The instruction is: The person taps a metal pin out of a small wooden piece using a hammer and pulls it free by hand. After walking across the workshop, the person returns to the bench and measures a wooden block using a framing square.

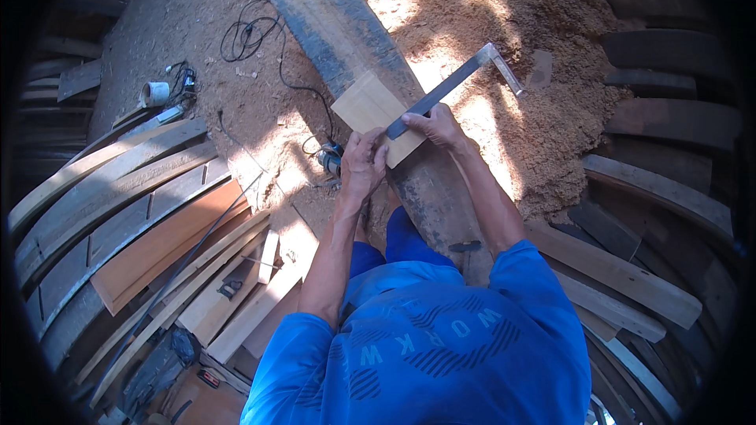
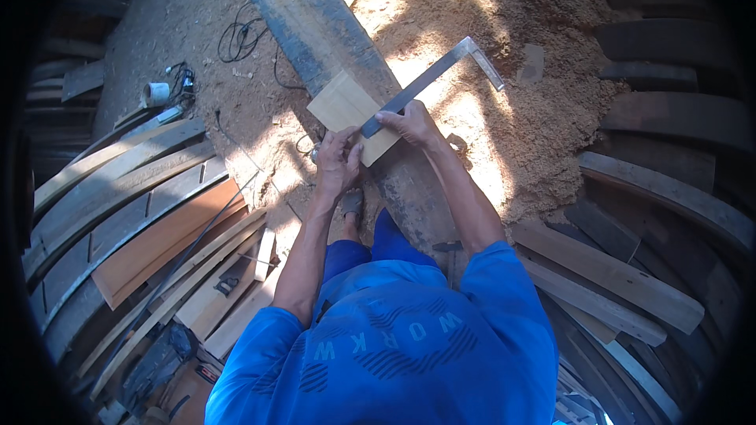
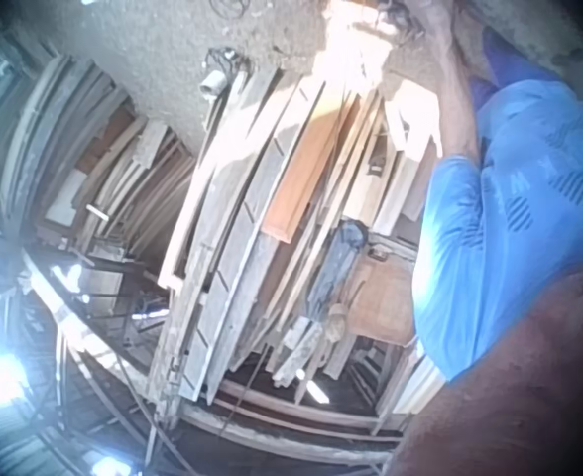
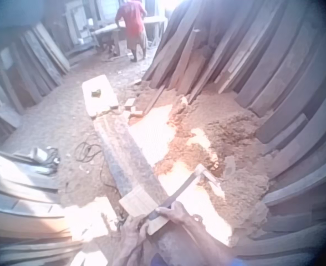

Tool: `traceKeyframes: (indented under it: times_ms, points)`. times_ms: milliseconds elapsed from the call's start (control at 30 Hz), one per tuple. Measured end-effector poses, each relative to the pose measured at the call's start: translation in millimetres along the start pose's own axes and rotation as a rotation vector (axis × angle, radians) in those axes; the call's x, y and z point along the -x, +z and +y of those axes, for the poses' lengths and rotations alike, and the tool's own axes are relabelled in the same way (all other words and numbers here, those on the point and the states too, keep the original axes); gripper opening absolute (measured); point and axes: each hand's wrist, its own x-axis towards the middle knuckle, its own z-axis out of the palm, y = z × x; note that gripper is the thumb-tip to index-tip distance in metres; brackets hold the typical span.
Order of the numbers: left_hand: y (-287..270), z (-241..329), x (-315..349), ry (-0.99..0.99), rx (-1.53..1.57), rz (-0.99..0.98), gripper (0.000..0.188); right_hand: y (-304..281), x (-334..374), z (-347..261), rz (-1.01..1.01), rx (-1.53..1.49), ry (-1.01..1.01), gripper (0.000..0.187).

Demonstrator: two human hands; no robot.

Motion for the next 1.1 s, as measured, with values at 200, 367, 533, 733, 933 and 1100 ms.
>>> traceKeyframes:
  times_ms: [200,367,533,733,933,1100]
  points:
    - [3.9,0.0,0.1,-0.007,0.063,0.011,0.036,-1.8,-1.4,0.4,-0.037,-0.028,-0.005,0.040]
    - [3.2,-1.6,0.0,-0.011,0.082,0.013,0.035,-0.7,-2.4,0.3,-0.039,-0.027,-0.022,0.041]
    - [4.1,-3.4,-0.4,0.011,0.055,0.010,0.035,-2.6,0.5,-4.8,-0.077,-0.078,-0.036,0.042]
    - [3.6,-4.2,-0.8,-0.010,0.060,-0.010,0.034,-2.7,-2.3,-1.2,-0.098,-0.067,-0.050,0.043]
    - [2.8,-4.1,-1.8,-0.011,0.053,-0.016,0.034,-3.1,-2.6,-3.0,-0.100,-0.038,-0.054,0.043]
    - [1.3,-0.1,-2.6,-0.014,0.039,-0.017,0.033,-2.9,-4.1,-0.4,-0.096,-0.034,-0.045,0.044]
